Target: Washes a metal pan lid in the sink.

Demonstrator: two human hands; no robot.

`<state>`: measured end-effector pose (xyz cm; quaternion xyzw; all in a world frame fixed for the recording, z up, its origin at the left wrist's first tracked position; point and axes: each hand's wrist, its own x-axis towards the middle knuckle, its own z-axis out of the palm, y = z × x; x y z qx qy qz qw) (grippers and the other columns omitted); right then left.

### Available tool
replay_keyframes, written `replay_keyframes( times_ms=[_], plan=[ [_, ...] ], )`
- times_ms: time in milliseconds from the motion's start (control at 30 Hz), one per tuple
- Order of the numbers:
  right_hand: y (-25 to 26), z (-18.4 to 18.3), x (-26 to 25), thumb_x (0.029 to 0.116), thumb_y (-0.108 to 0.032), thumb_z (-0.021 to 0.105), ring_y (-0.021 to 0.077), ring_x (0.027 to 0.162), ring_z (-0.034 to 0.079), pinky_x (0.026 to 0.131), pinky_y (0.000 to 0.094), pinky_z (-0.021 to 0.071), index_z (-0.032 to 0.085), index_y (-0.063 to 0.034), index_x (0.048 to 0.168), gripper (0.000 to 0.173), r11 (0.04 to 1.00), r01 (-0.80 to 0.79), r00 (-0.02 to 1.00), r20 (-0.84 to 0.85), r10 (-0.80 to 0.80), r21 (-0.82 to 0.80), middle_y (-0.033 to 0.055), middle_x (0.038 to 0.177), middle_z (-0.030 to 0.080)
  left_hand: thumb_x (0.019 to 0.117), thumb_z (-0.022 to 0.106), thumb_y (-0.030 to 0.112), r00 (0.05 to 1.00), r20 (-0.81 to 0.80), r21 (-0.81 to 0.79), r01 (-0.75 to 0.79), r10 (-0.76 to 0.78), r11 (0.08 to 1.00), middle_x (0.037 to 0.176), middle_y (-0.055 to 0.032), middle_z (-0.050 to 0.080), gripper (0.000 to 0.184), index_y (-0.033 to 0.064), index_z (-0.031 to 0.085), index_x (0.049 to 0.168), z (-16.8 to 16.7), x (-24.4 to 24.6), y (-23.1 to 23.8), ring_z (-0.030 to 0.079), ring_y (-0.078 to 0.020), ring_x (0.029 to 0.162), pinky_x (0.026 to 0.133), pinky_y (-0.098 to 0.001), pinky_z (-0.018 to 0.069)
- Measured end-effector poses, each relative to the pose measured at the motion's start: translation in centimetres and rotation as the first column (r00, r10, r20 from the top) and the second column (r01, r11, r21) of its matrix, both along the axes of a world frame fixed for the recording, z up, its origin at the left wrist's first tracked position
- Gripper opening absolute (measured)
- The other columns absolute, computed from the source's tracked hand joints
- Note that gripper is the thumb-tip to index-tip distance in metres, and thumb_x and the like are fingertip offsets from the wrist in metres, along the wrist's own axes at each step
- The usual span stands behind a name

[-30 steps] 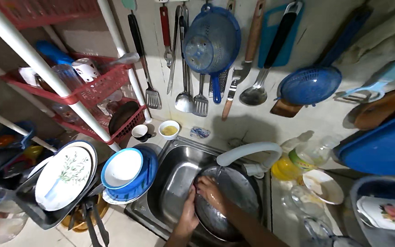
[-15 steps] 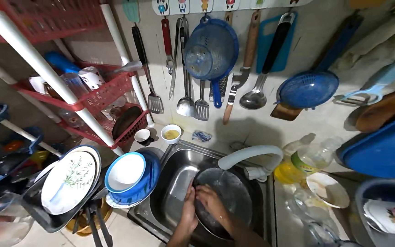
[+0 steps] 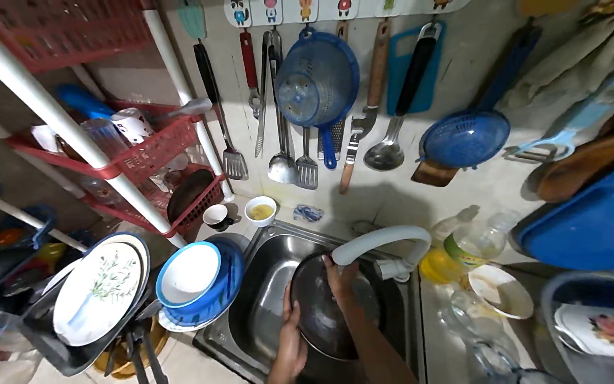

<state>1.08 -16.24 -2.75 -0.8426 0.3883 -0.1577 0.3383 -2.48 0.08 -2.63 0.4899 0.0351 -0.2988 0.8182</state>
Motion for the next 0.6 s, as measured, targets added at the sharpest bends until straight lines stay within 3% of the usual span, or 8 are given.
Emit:
replay_keyframes(
  times_ms=[67,167,233,333,433,533,600],
  plan=[
    [1.7,0.3,0.0,0.0960,-0.019,0.070,0.0468,0.124,0.058,0.111,0.0577,0.0410,0.067,0.0110,0.120,0.038,0.999,-0.037,0.996,0.080,0.036,0.012,0.0329,0.126,0.064,0.1100,0.029,0.013,0.999,0.036,0.009,0.000,0.000,1.000,0.166,-0.0099,0.028,0.056,0.0204,0.015,0.164,-0.1,0.2,-0.2,0.045,-0.0196,0.141,0.110,-0.0397,0.0450],
    [5.6,-0.3,-1.1,0.0898,-0.006,0.071,0.0421,0.103,0.069,0.096,0.0514,0.0552,0.074,0.0081,0.097,0.016,0.912,-0.368,0.867,0.288,0.407,-0.183,0.0260,0.103,0.072,0.1103,0.026,0.018,0.992,0.123,0.013,0.004,-0.005,1.000,0.162,-0.0102,0.035,0.054,0.0150,0.015,0.164,-0.5,1.6,-0.4,0.048,-0.0155,0.138,0.110,-0.0361,0.0441],
    [4.8,-0.7,-1.3,0.0907,-0.007,0.070,0.0419,0.104,0.069,0.096,0.0527,0.0549,0.075,0.0061,0.098,0.016,0.852,-0.448,0.804,0.296,0.516,-0.270,0.0248,0.105,0.072,0.1101,0.022,0.018,0.990,0.139,0.029,0.009,-0.013,1.000,0.161,-0.0100,0.036,0.054,0.0139,0.016,0.163,-0.1,2.1,0.3,0.049,-0.0144,0.137,0.110,-0.0345,0.0447],
    [1.9,-0.1,-0.6,0.0984,-0.014,0.064,0.0466,0.119,0.062,0.108,0.0592,0.0435,0.073,0.0066,0.112,0.026,0.915,-0.355,0.910,0.155,0.385,-0.191,0.0296,0.120,0.067,0.1100,0.024,0.018,0.993,0.118,0.030,0.008,-0.012,1.000,0.161,-0.0094,0.037,0.053,0.0153,0.018,0.163,0.5,1.6,0.5,0.051,-0.0145,0.135,0.108,-0.0342,0.0475],
    [4.9,-0.8,-2.0,0.0910,-0.005,0.069,0.0437,0.104,0.069,0.095,0.0592,0.0522,0.076,0.0061,0.099,0.015,0.863,-0.420,0.829,0.268,0.490,-0.281,0.0249,0.104,0.073,0.1103,0.023,0.019,0.990,0.140,0.026,0.006,-0.009,1.000,0.162,-0.0098,0.034,0.054,0.0135,0.016,0.163,-0.3,1.8,-0.1,0.047,-0.0134,0.138,0.111,-0.0331,0.0432],
    [7.9,-1.2,-5.5,0.0889,0.002,0.067,0.0386,0.102,0.070,0.096,0.0480,0.0549,0.076,0.0063,0.096,0.013,0.793,-0.599,0.733,0.326,0.597,-0.107,0.0229,0.100,0.073,0.1106,0.021,0.022,0.989,0.129,0.047,-0.085,0.078,0.995,0.156,-0.0098,0.041,0.053,0.0151,0.019,0.163,-1.1,2.3,-0.2,0.054,-0.0120,0.127,0.103,-0.0314,0.0475],
    [7.8,-0.9,-8.0,0.0924,0.000,0.065,0.0379,0.108,0.068,0.101,0.0463,0.0524,0.076,0.0057,0.102,0.015,0.725,-0.688,0.708,0.249,0.661,0.033,0.0235,0.106,0.072,0.1099,0.023,0.021,0.980,0.167,0.078,-0.121,0.107,0.990,0.164,-0.0080,0.030,0.054,0.0161,0.018,0.163,-1.3,2.9,0.1,0.048,-0.0133,0.135,0.106,-0.0346,0.0445]
  ],
)
